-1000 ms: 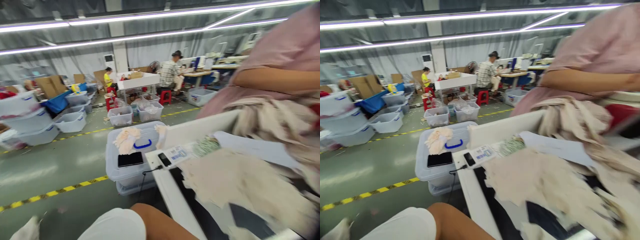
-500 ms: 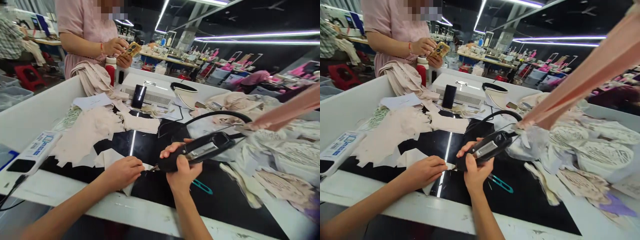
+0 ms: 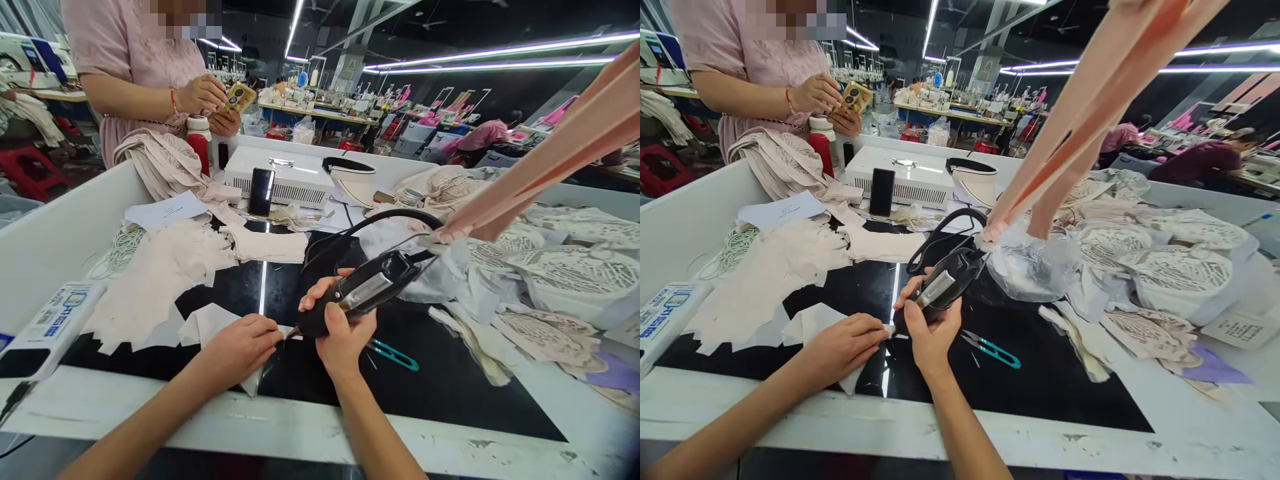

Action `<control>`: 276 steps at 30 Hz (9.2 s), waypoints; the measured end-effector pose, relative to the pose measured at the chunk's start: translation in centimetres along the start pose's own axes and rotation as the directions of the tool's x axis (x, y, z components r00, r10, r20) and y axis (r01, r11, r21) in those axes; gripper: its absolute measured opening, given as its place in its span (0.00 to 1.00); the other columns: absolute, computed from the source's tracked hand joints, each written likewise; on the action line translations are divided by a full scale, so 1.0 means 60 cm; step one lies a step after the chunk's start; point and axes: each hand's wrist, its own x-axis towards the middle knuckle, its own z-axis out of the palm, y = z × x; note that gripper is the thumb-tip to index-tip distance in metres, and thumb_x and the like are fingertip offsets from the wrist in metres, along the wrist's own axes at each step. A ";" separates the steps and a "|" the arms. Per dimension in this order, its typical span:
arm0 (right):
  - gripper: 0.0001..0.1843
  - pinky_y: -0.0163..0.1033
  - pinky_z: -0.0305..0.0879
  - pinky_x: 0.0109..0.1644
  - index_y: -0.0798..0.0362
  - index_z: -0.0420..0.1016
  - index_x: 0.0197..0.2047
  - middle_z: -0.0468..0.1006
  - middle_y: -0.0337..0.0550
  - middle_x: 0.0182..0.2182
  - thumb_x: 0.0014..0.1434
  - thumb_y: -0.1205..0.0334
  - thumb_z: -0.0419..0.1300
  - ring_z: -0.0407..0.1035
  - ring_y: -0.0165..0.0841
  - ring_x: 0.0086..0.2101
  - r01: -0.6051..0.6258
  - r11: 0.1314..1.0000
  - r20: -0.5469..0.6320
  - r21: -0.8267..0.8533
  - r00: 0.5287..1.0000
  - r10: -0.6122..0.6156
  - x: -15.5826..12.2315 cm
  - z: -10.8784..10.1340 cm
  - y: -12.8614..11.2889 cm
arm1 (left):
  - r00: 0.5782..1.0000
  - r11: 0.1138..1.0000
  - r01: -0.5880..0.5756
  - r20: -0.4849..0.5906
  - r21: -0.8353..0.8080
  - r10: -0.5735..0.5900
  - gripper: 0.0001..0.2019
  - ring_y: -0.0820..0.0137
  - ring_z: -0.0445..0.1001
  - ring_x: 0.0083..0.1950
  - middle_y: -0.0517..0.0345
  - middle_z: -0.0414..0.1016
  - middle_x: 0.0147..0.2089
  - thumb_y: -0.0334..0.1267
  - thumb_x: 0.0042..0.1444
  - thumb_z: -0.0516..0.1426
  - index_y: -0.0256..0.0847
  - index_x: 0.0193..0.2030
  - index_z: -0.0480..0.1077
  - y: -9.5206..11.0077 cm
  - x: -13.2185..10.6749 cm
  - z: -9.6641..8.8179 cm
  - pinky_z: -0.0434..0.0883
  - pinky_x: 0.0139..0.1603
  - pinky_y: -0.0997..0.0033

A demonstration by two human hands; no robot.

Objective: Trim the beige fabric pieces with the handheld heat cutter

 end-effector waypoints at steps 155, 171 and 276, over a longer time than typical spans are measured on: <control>0.20 0.35 0.71 0.30 0.44 0.70 0.51 0.75 0.33 0.32 0.58 0.57 0.69 0.71 0.27 0.27 -0.046 0.993 -0.022 0.109 0.999 0.048 -0.054 -0.013 -0.041 | 0.987 0.938 -0.134 -0.040 0.318 0.154 0.15 0.62 0.77 0.46 0.48 0.77 0.44 0.22 0.67 0.45 0.30 0.48 0.71 0.091 -0.025 -0.034 0.78 0.49 0.64; 0.21 0.34 0.69 0.29 0.44 0.68 0.52 0.75 0.34 0.32 0.58 0.57 0.69 0.70 0.27 0.27 -0.057 0.995 -0.017 0.088 0.998 0.058 -0.061 -0.012 -0.036 | 0.972 0.957 -0.230 0.084 0.175 0.218 0.14 0.62 0.76 0.57 0.45 0.77 0.54 0.27 0.69 0.48 0.32 0.57 0.69 0.032 -0.027 -0.014 0.75 0.60 0.61; 0.18 0.35 0.71 0.31 0.44 0.68 0.52 0.75 0.33 0.33 0.60 0.59 0.67 0.71 0.27 0.27 -0.040 0.998 -0.039 0.054 0.998 0.042 -0.045 0.008 -0.018 | 0.974 0.955 -0.222 0.098 0.195 0.206 0.11 0.57 0.72 0.56 0.43 0.69 0.54 0.35 0.67 0.55 0.41 0.55 0.69 0.014 -0.033 -0.019 0.76 0.56 0.55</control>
